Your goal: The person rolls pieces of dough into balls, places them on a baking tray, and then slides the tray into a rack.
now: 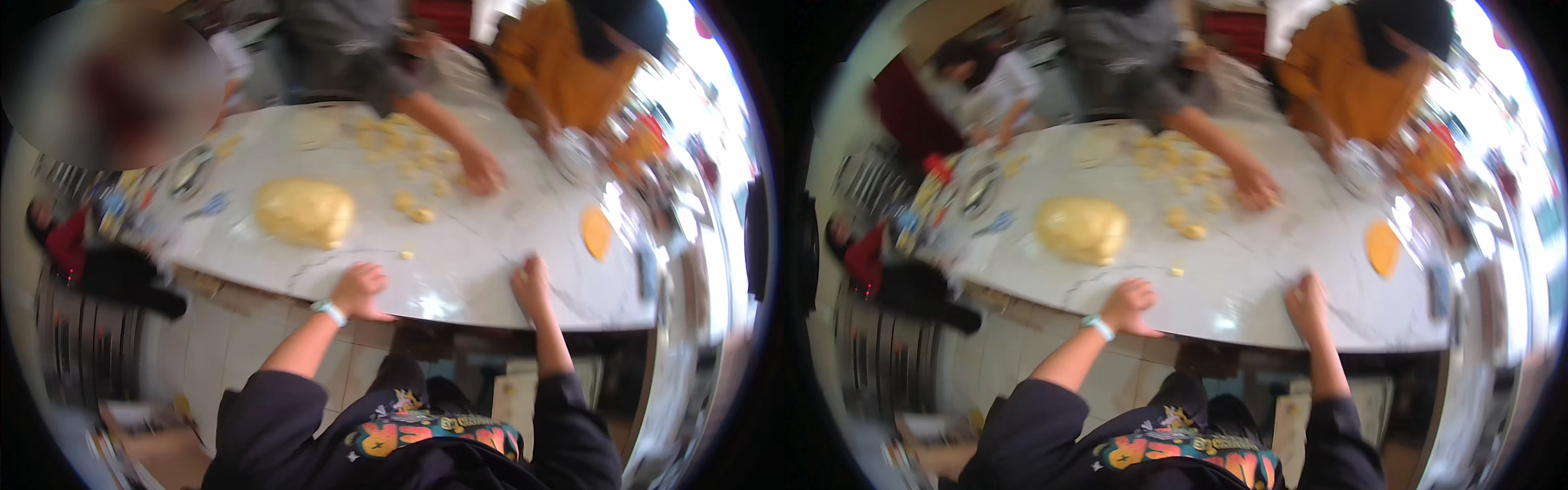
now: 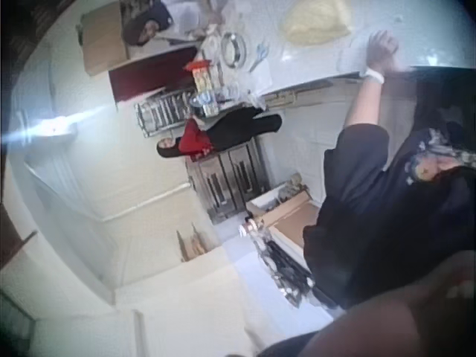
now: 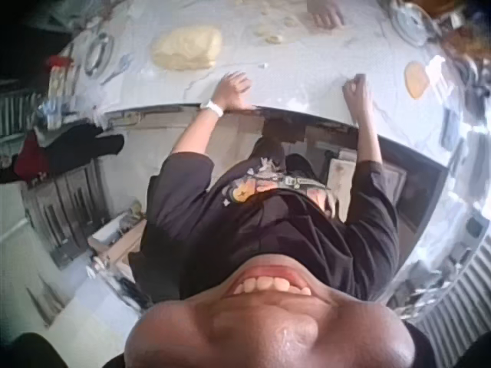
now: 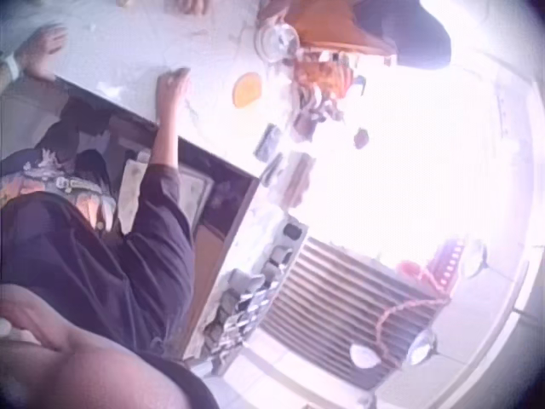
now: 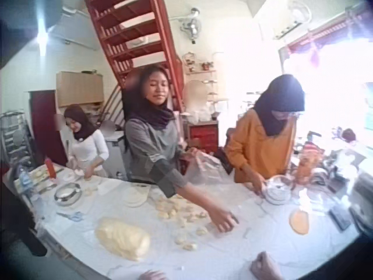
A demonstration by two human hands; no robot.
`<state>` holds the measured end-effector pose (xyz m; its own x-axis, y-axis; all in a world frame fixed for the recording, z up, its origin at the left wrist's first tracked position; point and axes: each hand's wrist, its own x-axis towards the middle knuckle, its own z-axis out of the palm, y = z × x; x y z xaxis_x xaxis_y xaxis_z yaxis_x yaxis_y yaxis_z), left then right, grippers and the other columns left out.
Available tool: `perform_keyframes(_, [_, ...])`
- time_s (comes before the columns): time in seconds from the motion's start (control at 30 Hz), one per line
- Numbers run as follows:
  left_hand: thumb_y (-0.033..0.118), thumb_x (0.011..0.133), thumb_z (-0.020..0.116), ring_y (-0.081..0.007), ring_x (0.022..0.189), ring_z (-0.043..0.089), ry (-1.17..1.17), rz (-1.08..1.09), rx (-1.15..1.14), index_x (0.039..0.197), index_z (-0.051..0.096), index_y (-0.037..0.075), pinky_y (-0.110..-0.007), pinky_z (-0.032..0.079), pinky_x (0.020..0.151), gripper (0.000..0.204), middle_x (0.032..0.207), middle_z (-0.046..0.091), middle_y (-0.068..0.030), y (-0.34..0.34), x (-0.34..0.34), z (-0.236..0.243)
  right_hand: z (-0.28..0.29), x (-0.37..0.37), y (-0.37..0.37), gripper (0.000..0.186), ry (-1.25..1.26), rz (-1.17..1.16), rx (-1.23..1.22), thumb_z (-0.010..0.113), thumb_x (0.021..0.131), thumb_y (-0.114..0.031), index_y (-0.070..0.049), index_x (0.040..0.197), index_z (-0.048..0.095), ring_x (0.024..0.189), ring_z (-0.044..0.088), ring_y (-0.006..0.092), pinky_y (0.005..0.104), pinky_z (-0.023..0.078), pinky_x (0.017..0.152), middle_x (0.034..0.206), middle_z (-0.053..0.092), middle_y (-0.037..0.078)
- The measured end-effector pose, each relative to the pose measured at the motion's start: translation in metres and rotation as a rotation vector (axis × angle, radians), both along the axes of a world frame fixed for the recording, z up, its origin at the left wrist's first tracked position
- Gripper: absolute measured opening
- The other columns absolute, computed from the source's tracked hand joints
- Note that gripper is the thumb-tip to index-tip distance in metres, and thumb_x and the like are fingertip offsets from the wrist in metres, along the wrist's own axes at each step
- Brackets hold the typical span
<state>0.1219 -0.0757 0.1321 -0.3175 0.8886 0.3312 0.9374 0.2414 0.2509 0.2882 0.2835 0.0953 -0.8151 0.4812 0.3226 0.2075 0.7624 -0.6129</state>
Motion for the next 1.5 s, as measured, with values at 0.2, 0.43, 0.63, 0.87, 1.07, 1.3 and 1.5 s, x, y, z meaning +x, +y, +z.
perform_keyframes(0.2, [0.047, 0.044, 0.086, -0.0273, 0.068, 0.046, -0.016, 0.025, 0.012, 0.063, 0.041, 0.01, -0.038, 0.038, 0.064, 0.061, 0.069, 0.043, -0.0058, 0.006, 0.008, 0.008, 0.025, -0.066, -0.052, 0.024, 0.067, 0.029, -0.338, 0.059, 0.075, -0.004, -0.006, 0.097, 0.049, 0.093, 0.056, 0.0353, 0.0422, 0.045, 0.078, 0.092, 0.058, 0.017])
perform_keyframes(0.43, [0.04, 0.044, 0.087, -0.0262, 0.064, 0.042, -0.006, 0.055, -0.049, 0.062, 0.036, 0.01, -0.037, 0.035, 0.06, 0.062, 0.066, 0.039, -0.0055, 0.01, 0.012, 0.013, 0.036, 0.025, -0.038, 0.074, 0.122, 0.072, -0.384, 0.07, 0.07, -0.006, -0.012, 0.136, 0.038, 0.109, 0.054, 0.0283, 0.0377, 0.044, 0.096, 0.12, 0.056, 0.015])
perform_keyframes(0.63, [0.045, 0.051, 0.085, -0.0273, 0.062, 0.038, 0.064, -0.04, -0.01, 0.063, 0.035, 0.01, -0.038, 0.031, 0.057, 0.063, 0.065, 0.035, -0.0065, 0.026, 0.006, 0.002, 0.022, 0.047, -0.029, 0.056, 0.42, 0.21, -1.081, 0.071, 0.081, -0.009, -0.008, 0.132, 0.046, 0.094, 0.059, 0.0119, 0.0266, 0.049, 0.082, 0.103, 0.065, 0.007])
perform_keyframes(0.87, [0.047, 0.057, 0.083, -0.0296, 0.063, 0.034, 0.094, -0.006, -0.136, 0.065, 0.03, 0.007, -0.041, 0.027, 0.058, 0.067, 0.067, 0.03, -0.0084, -0.002, 0.0, -0.004, -0.096, 0.259, -0.091, 0.038, 0.444, -0.105, -2.115, 0.044, 0.094, -0.011, 0.004, 0.129, 0.047, 0.118, 0.053, 0.0245, 0.0357, 0.039, 0.105, 0.126, 0.054, 0.018])
perform_keyframes(1.07, [0.046, 0.057, 0.082, -0.0358, 0.071, 0.036, 0.161, 0.005, -0.24, 0.067, 0.03, 0.005, -0.048, 0.032, 0.066, 0.067, 0.071, 0.031, -0.0126, 0.001, -0.004, -0.009, -0.172, 0.372, 0.009, 0.039, 0.543, -0.942, -1.51, 0.049, 0.093, -0.018, -0.001, 0.127, 0.053, 0.102, 0.056, 0.0163, 0.0283, 0.044, 0.092, 0.111, 0.058, 0.006])
perform_keyframes(1.3, [0.049, 0.059, 0.077, -0.0462, 0.094, 0.039, 0.357, 0.06, -0.267, 0.084, 0.039, 0.0, -0.059, 0.029, 0.096, 0.067, 0.087, 0.038, -0.0207, -0.026, -0.029, -0.022, -0.231, 0.371, 0.112, 0.044, 0.243, -1.305, -0.306, 0.077, 0.068, -0.019, -0.003, 0.107, 0.061, 0.087, 0.063, 0.0297, 0.0372, 0.049, 0.078, 0.098, 0.065, 0.014])
perform_keyframes(1.5, [0.051, 0.057, 0.076, -0.0424, 0.088, 0.039, 0.172, 0.163, -0.392, 0.083, 0.039, 0.003, -0.054, 0.033, 0.087, 0.065, 0.082, 0.036, -0.0177, -0.021, -0.016, -0.018, -0.214, 0.358, 0.103, 0.046, 0.268, -1.61, -0.044, 0.08, 0.07, -0.028, -0.006, 0.107, 0.061, 0.098, 0.053, 0.0245, 0.0356, 0.043, 0.085, 0.102, 0.061, 0.009])
